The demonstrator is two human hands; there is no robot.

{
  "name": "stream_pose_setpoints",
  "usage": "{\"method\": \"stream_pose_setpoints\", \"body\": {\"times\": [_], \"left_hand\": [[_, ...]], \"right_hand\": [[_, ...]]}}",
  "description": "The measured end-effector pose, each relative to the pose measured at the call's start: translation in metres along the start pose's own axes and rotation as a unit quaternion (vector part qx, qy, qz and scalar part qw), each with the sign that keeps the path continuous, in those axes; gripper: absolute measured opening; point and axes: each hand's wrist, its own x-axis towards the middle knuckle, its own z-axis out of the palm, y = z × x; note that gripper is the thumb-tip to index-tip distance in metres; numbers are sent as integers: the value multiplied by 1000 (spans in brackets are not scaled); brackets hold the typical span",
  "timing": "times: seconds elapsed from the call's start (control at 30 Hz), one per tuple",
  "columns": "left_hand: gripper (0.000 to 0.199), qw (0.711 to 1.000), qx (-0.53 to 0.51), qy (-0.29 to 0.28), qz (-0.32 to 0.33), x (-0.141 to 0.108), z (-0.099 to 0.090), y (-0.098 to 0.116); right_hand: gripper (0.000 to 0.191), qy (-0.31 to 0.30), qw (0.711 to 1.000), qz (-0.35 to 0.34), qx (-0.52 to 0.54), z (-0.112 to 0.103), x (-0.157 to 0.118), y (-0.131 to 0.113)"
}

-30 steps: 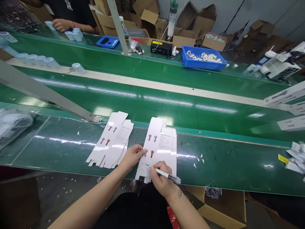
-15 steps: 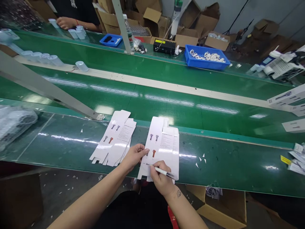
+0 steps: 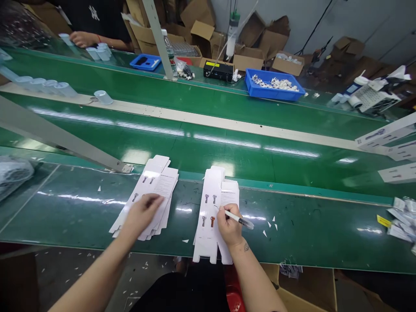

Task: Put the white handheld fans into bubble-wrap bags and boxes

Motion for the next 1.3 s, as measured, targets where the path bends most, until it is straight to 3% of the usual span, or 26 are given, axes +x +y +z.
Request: {"method": "stream_pose_setpoints", "body": {"times": [0.03, 0.1, 0.17, 0.27, 0.43, 0.63, 0.87, 0.97, 1.07, 1.17, 1.3], "left_hand": [[43, 995, -60, -83, -17, -9, 22, 9], [37, 977, -119, -176, -35, -26, 64, 24], [27, 973, -131, -186, -36, -38, 94, 33], [21, 979, -132, -150, -36, -45, 111, 35], [23, 973, -164, -150, -58, -36, 102, 29], [23, 964, -212, -160, -31, -19, 97, 24], [22, 966, -204, -159, -17, -14, 103, 19], [22, 964, -211, -162, -19, -15, 102, 19], [26, 955, -231, -182, -20, -15, 98, 20], [30, 951, -240, -193, -26, -12, 91, 23], [31, 963, -226, -144, -19, -4, 68, 26]], "right_hand": [[14, 6, 1000, -5, -3, 0, -1, 0], [14, 3, 1000, -9, -10, 1, -2, 0], [14, -12, 1000, -8, -20, 3, 0, 1], [14, -16, 1000, -14, -17, 2, 3, 0], [11, 26, 999, -19, 18, -13, -8, -12], [13, -128, 990, -55, 12, -19, -46, -26], [16, -144, 986, -80, -9, -7, -51, -29], [15, -147, 988, -55, -1, -7, -51, -31], [16, -105, 993, 5, 45, -11, -52, -28], [16, 9, 994, 61, 86, -15, -50, -23], [17, 110, 979, 122, 124, -17, -40, -17]]}}
